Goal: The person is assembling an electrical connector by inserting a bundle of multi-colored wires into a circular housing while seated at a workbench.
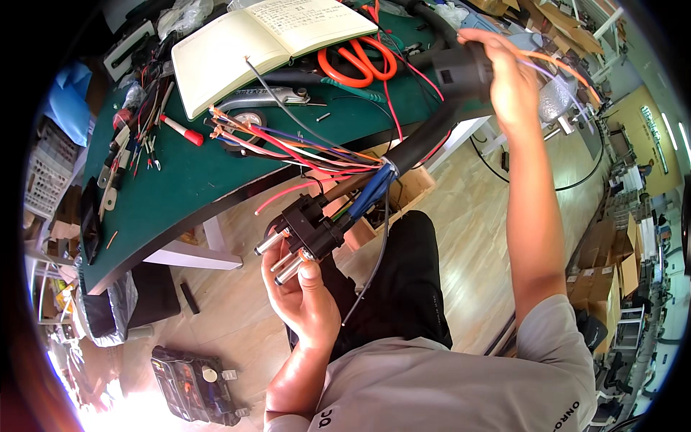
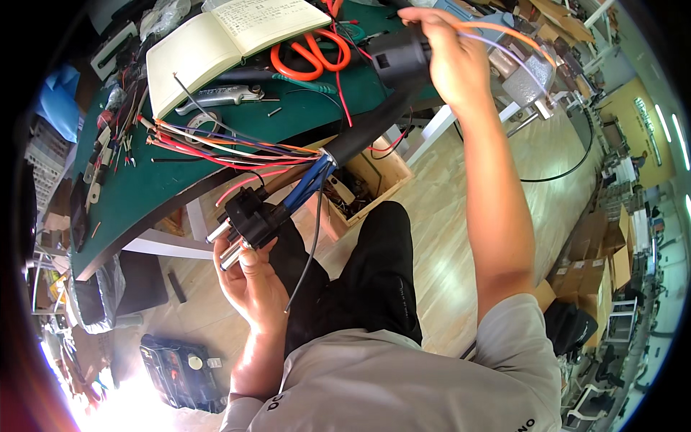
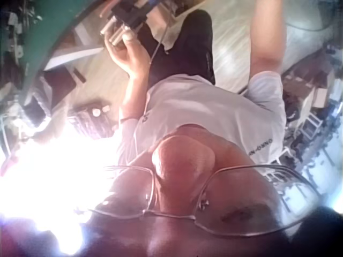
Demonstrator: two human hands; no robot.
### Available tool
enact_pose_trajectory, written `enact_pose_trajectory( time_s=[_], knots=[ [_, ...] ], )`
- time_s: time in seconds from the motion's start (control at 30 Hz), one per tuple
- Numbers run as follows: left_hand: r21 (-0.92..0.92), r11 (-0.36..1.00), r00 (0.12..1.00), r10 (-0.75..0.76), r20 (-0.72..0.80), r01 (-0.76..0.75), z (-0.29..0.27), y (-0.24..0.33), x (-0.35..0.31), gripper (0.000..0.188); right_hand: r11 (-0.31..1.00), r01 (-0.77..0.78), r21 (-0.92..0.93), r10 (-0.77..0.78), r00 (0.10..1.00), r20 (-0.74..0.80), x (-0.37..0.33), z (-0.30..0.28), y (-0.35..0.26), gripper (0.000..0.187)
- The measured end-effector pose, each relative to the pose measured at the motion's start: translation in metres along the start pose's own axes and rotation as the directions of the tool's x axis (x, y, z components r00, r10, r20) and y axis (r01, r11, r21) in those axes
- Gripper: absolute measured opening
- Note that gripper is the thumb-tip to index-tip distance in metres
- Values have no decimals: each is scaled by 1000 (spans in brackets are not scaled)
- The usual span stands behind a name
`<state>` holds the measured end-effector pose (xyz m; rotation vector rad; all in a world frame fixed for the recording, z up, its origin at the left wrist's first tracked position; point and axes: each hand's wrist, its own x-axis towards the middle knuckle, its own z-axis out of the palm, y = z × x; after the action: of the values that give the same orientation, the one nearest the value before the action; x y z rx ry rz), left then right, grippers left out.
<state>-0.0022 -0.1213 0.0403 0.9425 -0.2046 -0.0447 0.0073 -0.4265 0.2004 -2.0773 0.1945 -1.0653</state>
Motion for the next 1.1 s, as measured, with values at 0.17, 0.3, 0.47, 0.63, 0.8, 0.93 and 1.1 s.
enact_pose_trajectory(
  time_s=[0.17, 0.3, 0.47, 0.63, 0.8, 0.93, 1.1],
  knots=[
    [33, 999, 1000, -12, -7, 13, -4, 0, -1, 58, 874, 76, -480, -11, 990, 137, 40, -5, 19, 32],
    [72, 997, 1000, -24, 6, 23, -4, 2, -1, 60, 868, 113, -483, -84, 993, 83, 64, -24, 47, 34],
    [112, 994, 1000, 14, -17, -12, -2, -2, 0, 66, 813, 111, -572, -70, 993, 94, 84, -16, 55, 35],
    [134, 991, 1000, -11, 3, 11, -4, 0, 1, 63, 763, 19, -646, 34, 997, 68, 114, 18, 47, 39],
    [110, 994, 1000, -17, 14, 16, -7, 3, 0, 55, 670, 27, -742, 74, 992, 103, 165, 39, 92, 43],
    [76, 988, 989, -141, 47, 137, -6, 13, 0, 55, 605, -15, -796, 172, 979, 112, 181, 56, 90, 42],
    [30, 984, 982, -177, 69, 175, -16, 5, -1, 49, 545, -23, -838, 231, 965, 124, 200, 80, 122, 45]
  ],
)
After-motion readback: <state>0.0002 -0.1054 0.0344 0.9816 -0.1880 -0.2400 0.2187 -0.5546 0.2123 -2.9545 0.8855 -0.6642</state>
